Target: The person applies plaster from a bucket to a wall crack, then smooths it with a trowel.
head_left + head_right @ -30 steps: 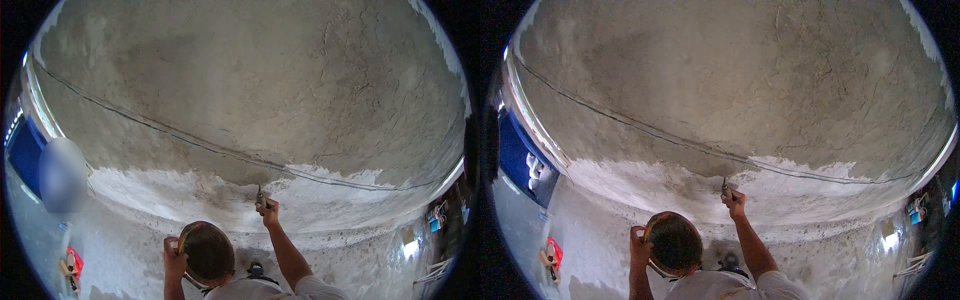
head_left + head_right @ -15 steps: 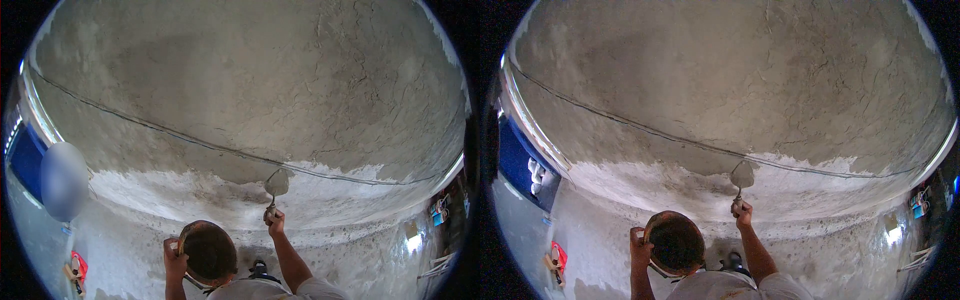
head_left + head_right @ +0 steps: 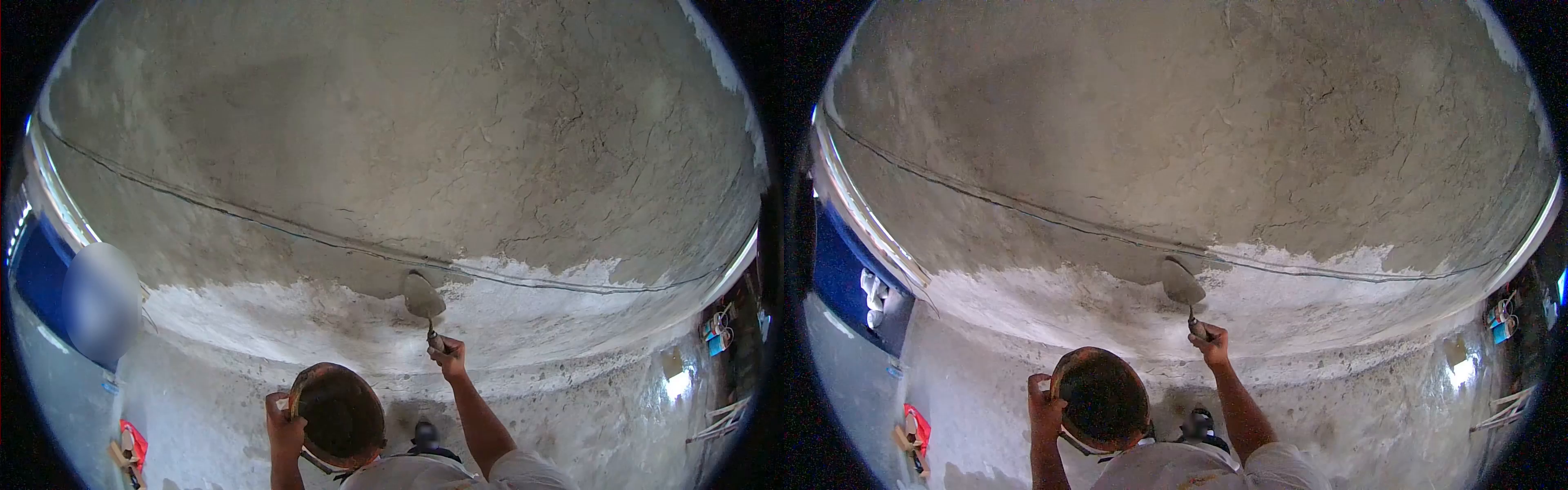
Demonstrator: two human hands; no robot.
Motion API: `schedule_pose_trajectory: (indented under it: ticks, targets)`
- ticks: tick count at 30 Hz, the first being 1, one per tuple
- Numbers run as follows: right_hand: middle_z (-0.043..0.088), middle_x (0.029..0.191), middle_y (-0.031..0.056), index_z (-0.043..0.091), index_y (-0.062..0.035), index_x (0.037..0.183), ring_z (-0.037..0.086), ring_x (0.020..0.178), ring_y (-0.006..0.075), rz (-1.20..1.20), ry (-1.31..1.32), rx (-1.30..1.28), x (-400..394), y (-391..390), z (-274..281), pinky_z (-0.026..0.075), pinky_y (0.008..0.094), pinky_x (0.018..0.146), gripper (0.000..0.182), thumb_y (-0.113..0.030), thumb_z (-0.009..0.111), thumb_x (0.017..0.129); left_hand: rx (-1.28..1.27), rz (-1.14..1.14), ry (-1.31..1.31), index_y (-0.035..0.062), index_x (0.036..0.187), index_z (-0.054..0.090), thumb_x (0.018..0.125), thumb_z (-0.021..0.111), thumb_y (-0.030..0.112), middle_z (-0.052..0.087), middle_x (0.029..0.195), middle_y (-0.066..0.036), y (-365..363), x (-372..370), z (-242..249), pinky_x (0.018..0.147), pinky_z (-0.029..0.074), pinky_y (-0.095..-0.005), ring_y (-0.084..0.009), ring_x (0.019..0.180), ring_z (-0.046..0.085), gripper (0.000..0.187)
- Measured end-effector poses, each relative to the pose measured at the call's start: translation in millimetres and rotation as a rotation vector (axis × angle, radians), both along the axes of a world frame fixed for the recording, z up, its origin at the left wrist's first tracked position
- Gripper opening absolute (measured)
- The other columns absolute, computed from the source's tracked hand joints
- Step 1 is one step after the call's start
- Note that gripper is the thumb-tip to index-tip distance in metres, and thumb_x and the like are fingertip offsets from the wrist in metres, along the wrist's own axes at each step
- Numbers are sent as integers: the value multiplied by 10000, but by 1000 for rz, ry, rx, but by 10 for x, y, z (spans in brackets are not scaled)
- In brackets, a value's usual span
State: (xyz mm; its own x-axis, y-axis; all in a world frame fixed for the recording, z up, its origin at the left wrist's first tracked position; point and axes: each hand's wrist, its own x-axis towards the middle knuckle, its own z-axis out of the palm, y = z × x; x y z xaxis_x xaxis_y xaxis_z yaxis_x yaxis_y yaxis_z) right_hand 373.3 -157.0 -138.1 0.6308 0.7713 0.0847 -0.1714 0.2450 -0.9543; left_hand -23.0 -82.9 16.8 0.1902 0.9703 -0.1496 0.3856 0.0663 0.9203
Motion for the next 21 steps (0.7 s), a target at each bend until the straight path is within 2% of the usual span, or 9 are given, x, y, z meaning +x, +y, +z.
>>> schedule_pose_trajectory:
  ticks: [4,6,8,10,12,18,21]
  targets:
    - [532,646,-60,663,-54,790,401,536,29,-10,-9,14,76,97,141,276,242,489,73,-17,722,815,12,30,14,73,1249,414,689,563,-151,688,950,-181,-48,35,67,717,527,-357,-236,834,688,621]
    - [474,657,-60,542,-77,698,400,603,53,11,-45,5,90,100,278,306,259,553,250,-38,729,859,14,28,-19,72,1247,415,689,566,-151,686,951,-179,-68,37,62,714,526,-357,-238,838,686,620]
    - [487,657,-57,556,-75,704,407,597,50,20,-61,24,133,154,256,309,258,546,235,-41,731,858,-10,42,-21,84,1238,441,658,600,-139,669,961,-162,-71,38,49,724,539,-370,-240,827,668,641]
    - [500,656,-54,571,-73,710,413,592,47,25,-73,40,136,178,256,312,256,539,221,-43,732,858,0,28,-32,81,1241,429,673,583,-151,678,952,-166,-87,38,70,717,532,-358,-232,822,674,632]
    - [580,639,-6,650,-44,734,418,498,48,-30,-16,58,123,236,296,271,248,464,90,32,652,780,15,14,-44,79,1244,416,688,566,-163,686,943,-170,-70,25,31,709,525,-346,-224,818,681,624]
    - [569,631,23,607,-45,712,390,481,60,4,59,99,155,207,348,245,264,459,135,-49,680,826,47,-8,-144,87,1247,418,687,565,-167,683,948,-163,-41,-15,-98,701,525,-334,-219,828,684,632]
    - [556,635,24,614,-37,737,381,480,66,12,126,108,200,146,120,241,261,467,135,-77,686,845,20,-6,-156,85,1247,418,691,568,-162,678,944,-167,-15,-53,-164,702,527,-342,-225,834,684,626]
